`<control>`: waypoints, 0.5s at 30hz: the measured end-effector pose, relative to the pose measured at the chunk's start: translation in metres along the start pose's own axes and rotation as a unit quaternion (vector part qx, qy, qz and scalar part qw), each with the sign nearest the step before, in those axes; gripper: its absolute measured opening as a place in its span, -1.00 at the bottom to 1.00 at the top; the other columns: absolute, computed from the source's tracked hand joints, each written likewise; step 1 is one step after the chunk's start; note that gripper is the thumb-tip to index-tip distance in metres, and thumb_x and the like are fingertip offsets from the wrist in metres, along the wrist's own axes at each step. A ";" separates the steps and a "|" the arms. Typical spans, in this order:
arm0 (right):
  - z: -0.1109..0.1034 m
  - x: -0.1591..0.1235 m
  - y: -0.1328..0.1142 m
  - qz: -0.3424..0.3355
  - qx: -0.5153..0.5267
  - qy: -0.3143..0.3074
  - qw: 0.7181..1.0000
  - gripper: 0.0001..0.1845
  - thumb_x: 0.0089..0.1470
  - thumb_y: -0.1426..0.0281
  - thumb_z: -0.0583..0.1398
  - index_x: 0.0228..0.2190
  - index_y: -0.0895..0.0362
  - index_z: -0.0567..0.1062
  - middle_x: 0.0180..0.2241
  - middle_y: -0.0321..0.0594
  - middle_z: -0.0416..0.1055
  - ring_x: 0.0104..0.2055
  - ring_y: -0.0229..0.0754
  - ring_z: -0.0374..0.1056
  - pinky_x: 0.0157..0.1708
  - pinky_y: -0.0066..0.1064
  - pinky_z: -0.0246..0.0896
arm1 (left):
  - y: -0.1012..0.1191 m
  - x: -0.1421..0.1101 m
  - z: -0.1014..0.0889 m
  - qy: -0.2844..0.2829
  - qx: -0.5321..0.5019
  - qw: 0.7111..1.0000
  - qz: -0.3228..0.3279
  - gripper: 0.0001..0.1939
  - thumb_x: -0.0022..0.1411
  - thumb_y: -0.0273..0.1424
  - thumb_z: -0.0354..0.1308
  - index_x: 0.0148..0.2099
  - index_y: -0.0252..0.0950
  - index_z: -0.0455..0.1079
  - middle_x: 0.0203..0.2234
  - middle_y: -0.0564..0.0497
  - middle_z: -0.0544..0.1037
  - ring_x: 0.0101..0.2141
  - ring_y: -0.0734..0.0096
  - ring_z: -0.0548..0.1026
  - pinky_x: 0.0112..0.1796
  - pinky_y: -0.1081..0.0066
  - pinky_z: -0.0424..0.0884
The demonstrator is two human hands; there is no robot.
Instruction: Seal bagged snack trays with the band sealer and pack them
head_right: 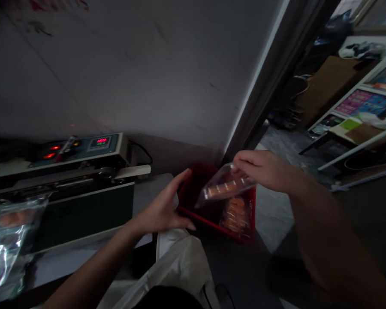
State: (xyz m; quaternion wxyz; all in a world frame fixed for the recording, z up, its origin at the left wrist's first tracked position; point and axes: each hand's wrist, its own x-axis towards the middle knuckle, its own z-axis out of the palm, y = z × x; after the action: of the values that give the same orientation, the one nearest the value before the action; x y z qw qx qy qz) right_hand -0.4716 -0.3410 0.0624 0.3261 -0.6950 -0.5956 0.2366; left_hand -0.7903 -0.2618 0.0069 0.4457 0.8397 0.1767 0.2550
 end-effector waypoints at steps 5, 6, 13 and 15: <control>0.062 0.029 -0.058 0.015 0.390 -0.122 0.913 -0.36 -0.06 -0.22 0.27 -0.27 0.08 0.60 -0.31 -0.08 0.60 -0.25 0.01 0.54 -0.25 -0.17 0.47 | 0.000 -0.008 -0.009 0.177 -0.219 0.951 -0.125 -0.43 0.14 -0.16 0.40 0.14 -0.21 0.36 -0.03 -0.14 0.60 -0.08 0.13 0.59 -0.10 0.25 0.53; 0.087 0.037 -0.058 0.023 0.456 -0.125 0.881 -0.26 -0.10 -0.29 0.25 -0.18 0.08 0.59 -0.27 -0.08 0.60 -0.21 0.03 0.53 -0.24 -0.15 0.46 | -0.005 -0.017 -0.017 0.226 -0.264 0.923 -0.166 -0.46 0.14 -0.15 0.40 0.09 -0.23 0.36 -0.11 -0.11 0.62 -0.18 0.19 0.62 -0.22 0.33 0.53; 0.278 0.063 -0.048 0.038 0.498 0.020 0.866 -0.24 -0.06 -0.02 0.37 0.12 0.01 0.42 -0.13 -0.17 0.54 -0.22 -0.11 0.43 -0.32 -0.33 0.38 | -0.058 -0.075 -0.065 0.352 -0.383 0.812 -0.263 -0.32 -0.11 -0.14 0.54 0.00 -0.31 0.39 -0.23 -0.07 0.62 -0.37 0.36 0.58 -0.43 0.49 0.45; 0.303 0.064 -0.049 -0.006 0.457 0.040 0.889 -0.18 0.04 0.00 0.30 0.26 -0.01 0.27 -0.01 -0.12 0.50 -0.27 -0.14 0.41 -0.36 -0.32 0.39 | -0.072 -0.084 -0.072 0.403 -0.381 0.790 -0.260 -0.35 -0.11 -0.08 0.52 -0.06 -0.29 0.41 -0.29 -0.01 0.60 -0.41 0.41 0.56 -0.44 0.50 0.43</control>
State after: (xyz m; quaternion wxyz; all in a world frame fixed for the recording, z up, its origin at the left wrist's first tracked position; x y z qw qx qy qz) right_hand -0.7102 -0.2221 -0.1027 0.6325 -0.4743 -0.4126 0.4524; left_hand -0.9054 -0.2198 -0.0427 0.6674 0.3452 0.4404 0.4914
